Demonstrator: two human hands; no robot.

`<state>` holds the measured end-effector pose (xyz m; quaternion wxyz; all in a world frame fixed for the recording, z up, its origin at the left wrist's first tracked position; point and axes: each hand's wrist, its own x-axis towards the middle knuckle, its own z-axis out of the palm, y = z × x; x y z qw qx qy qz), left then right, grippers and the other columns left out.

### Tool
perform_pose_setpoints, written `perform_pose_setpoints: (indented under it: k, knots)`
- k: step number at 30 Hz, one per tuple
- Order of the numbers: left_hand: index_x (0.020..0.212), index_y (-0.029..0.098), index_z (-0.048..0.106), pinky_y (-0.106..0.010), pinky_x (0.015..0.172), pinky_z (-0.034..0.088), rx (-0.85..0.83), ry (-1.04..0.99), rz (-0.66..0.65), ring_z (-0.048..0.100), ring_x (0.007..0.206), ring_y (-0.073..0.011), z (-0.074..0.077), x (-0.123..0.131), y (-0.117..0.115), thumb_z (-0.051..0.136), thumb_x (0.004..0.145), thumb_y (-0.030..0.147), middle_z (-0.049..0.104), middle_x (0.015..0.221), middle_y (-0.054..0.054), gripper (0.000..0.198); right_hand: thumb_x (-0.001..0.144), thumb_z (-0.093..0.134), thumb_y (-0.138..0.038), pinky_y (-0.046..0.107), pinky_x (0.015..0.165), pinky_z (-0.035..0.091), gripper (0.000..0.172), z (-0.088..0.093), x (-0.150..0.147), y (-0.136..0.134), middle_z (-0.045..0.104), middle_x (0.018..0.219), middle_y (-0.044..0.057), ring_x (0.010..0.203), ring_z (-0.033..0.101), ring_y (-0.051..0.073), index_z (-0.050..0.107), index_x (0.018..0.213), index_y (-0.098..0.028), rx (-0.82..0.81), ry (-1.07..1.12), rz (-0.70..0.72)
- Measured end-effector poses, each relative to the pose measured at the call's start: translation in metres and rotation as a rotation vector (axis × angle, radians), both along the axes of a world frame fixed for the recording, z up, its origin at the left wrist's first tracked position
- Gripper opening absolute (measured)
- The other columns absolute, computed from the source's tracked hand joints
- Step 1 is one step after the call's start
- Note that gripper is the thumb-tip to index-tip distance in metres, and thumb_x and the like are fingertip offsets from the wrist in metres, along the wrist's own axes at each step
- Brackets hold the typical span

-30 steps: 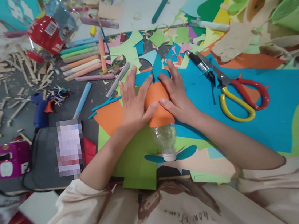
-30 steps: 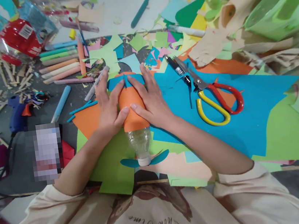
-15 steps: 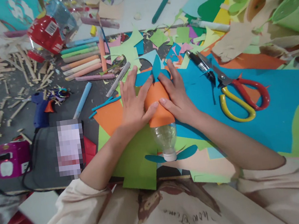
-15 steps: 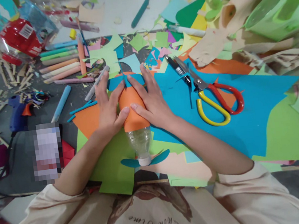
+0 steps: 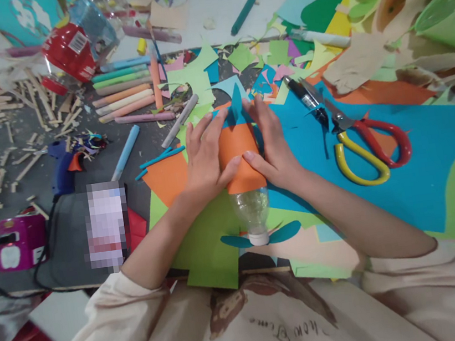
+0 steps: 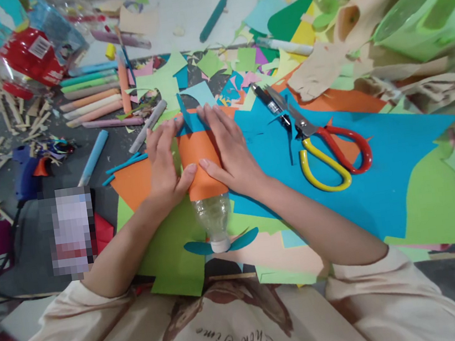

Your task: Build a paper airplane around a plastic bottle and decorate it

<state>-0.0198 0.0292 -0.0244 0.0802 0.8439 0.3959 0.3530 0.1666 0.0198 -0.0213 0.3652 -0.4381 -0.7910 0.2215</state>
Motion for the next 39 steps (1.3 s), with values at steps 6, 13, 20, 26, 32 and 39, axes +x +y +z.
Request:
perform_pose_setpoints:
  k: [6,13,20,26,32,39]
  knots:
    - [0.150,0.030,0.005,-0.041,0.121,0.014,-0.015,0.016,-0.024,0.035,0.139,-0.0230,0.0005,-0.0001,0.0009,0.025,0.097,0.055,0.045,0.146,-0.005,0.062,0.096,0.029,-0.050,0.054,0.116,0.031,0.069,-0.0038,0.0006,-0.0014,0.014,0.159,0.001,0.146,0.027,0.030,-0.013,0.149,-0.042,-0.038,0.028,0.036]
    - [0.146,0.026,0.021,-0.044,0.120,0.019,-0.047,0.038,-0.022,0.032,0.142,-0.0246,0.0044,-0.0010,0.0004,0.024,0.097,0.054,0.042,0.148,-0.010,0.057,0.096,0.030,-0.050,0.058,0.119,0.018,0.063,0.0011,0.0015,-0.0004,0.025,0.157,0.007,0.148,0.020,0.030,0.005,0.151,-0.034,0.038,-0.063,0.011]
    - [0.142,0.026,0.035,-0.046,0.120,0.017,-0.062,0.063,-0.001,0.028,0.144,-0.0255,0.0023,-0.0006,0.0004,0.021,0.097,0.055,0.036,0.152,-0.010,0.056,0.095,0.029,-0.053,0.058,0.117,0.023,0.055,0.0013,0.0025,0.0011,0.029,0.152,0.005,0.146,0.022,0.030,0.021,0.146,-0.036,-0.020,-0.104,-0.004]
    - [0.143,0.028,0.033,-0.046,0.120,0.014,-0.081,0.065,-0.006,0.026,0.145,-0.0265,0.0023,-0.0009,0.0007,0.021,0.096,0.056,0.033,0.154,-0.010,0.056,0.094,0.032,-0.050,0.057,0.116,0.025,0.055,0.0002,0.0034,0.0012,0.030,0.149,0.004,0.147,0.021,0.031,0.021,0.147,-0.037,-0.051,-0.092,0.003]
    - [0.148,0.029,0.027,-0.045,0.120,0.013,-0.055,0.064,-0.008,0.023,0.146,-0.0269,-0.0014,0.0005,0.0016,0.019,0.096,0.055,0.028,0.156,-0.009,0.058,0.094,0.032,-0.052,0.058,0.117,0.021,0.055,-0.0014,0.0027,0.0004,0.026,0.151,0.002,0.147,0.019,0.031,0.019,0.146,-0.040,-0.037,-0.089,-0.013]
    - [0.147,0.028,0.025,-0.044,0.120,0.016,-0.011,0.048,0.011,0.026,0.145,-0.0258,0.0013,0.0012,0.0003,0.021,0.097,0.055,0.032,0.154,-0.010,0.057,0.095,0.031,-0.055,0.061,0.118,0.017,0.056,-0.0043,0.0031,0.0003,0.019,0.156,0.001,0.148,0.016,0.033,0.017,0.147,-0.041,-0.032,-0.073,-0.012]
